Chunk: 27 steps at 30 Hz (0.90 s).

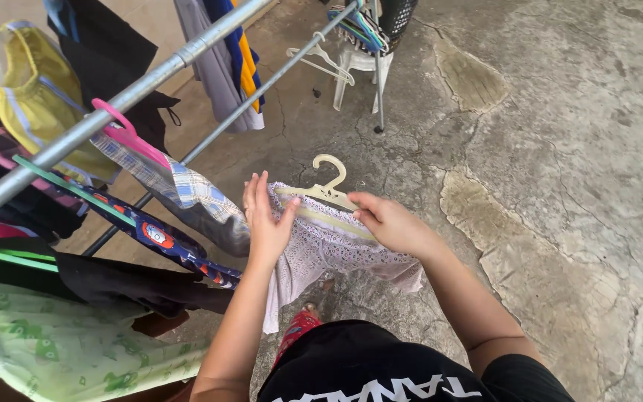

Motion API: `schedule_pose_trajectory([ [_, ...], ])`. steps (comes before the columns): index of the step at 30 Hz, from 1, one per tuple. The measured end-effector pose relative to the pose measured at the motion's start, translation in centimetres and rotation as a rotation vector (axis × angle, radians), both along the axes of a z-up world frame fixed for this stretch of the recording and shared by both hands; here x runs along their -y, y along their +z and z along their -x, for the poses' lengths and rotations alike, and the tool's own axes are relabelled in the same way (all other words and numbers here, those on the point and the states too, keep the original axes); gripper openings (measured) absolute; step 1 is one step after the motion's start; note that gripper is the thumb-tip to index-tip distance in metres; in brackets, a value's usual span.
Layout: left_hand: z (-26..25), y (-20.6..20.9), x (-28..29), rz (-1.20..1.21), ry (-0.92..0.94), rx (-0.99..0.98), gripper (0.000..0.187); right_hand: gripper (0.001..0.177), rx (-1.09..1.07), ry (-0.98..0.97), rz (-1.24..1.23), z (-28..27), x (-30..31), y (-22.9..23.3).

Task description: The person is hanging wet laundry from a basket onto a drying rack using plastic hangers.

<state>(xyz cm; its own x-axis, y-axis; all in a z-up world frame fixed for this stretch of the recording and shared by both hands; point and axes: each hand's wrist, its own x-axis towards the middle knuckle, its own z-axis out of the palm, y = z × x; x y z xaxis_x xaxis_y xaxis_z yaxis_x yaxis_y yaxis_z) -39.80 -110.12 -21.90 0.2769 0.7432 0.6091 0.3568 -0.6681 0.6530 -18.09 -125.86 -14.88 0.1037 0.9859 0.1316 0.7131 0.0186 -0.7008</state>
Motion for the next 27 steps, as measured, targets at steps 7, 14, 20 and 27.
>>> schedule_pose_trajectory([
  [7,1.4,0.9,-0.5,0.124,0.080,0.049,0.083,0.055,-0.375,0.272,0.204,0.1,-12.6,-0.5],
  [14,2.0,0.3,-2.2,0.255,0.172,0.185,0.089,0.058,-0.696,0.497,-0.048,2.7,-22.8,1.8],
  [20,1.1,1.0,-2.6,0.258,0.007,0.274,0.095,0.064,-0.748,0.663,-0.033,6.1,-26.8,4.0],
  [27,-0.8,0.7,-2.9,0.263,0.070,0.411,0.090,0.064,-0.660,0.653,0.011,6.3,-31.1,1.4],
])
